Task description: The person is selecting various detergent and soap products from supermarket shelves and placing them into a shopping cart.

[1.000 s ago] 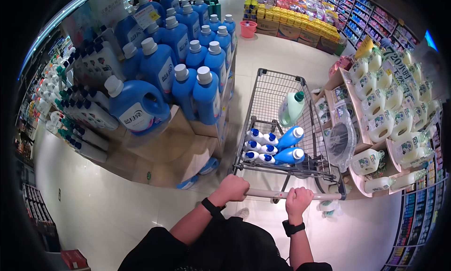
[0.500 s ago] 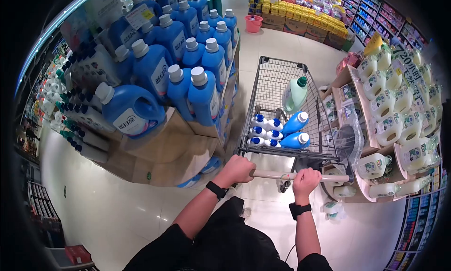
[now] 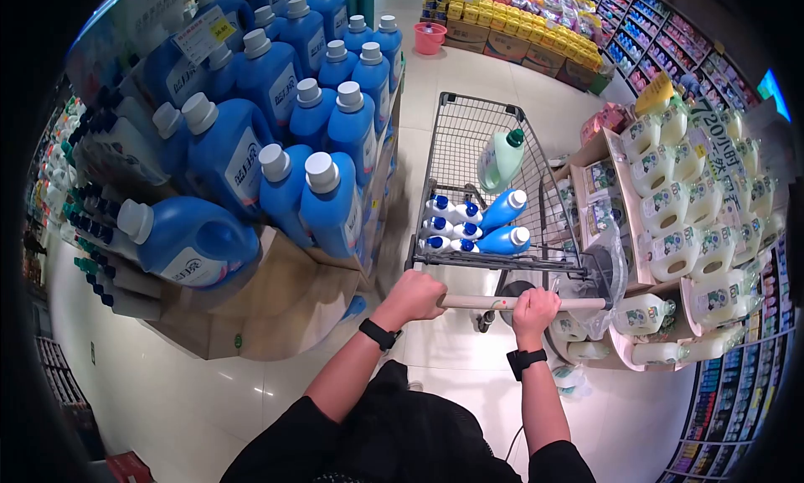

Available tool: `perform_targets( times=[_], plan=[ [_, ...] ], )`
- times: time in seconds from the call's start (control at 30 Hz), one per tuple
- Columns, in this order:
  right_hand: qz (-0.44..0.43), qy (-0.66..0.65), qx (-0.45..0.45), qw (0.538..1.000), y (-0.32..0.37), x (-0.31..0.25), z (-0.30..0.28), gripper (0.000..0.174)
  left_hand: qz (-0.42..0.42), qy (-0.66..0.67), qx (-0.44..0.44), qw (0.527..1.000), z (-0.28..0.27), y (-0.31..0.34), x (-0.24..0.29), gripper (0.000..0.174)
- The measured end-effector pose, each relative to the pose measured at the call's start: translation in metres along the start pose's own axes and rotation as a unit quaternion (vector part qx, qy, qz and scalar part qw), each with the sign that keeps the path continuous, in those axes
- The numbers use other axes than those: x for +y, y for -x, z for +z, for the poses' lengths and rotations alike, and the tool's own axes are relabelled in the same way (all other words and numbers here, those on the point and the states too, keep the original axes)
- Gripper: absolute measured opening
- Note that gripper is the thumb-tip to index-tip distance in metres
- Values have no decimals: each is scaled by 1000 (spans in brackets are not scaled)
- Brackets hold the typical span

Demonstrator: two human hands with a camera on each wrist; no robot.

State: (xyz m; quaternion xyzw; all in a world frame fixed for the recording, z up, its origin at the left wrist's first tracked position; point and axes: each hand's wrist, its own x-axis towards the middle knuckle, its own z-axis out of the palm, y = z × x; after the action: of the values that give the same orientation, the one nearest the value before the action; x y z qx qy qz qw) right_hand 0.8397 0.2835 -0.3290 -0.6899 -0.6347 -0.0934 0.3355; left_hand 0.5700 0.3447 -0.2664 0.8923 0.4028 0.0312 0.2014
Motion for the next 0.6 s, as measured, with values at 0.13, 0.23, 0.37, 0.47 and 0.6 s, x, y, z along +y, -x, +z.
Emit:
perform_targets(
  times=[0.13,0.23,0.37,0.47,0.6],
  plan=[
    [4,-2,-5,1000,-25,8,20,19,-18,17,10,1000,-6,-23,-15,24],
    [13,-2,-11,1000,-46,10,31,20,-25,13,13,999,-9,-43,-27,25],
    [22,12,-31,999,-74,20,48,20,-20,17,18,999,-12,-72,-41,28],
    [16,0,-16,1000,-91,31,64,19,-13,35,61,997,-10,-91,-48,26],
    [0,-7,-24,1000,-116,55,85,18,-30,22,55,998,-15,-119,-50,19]
  ],
)
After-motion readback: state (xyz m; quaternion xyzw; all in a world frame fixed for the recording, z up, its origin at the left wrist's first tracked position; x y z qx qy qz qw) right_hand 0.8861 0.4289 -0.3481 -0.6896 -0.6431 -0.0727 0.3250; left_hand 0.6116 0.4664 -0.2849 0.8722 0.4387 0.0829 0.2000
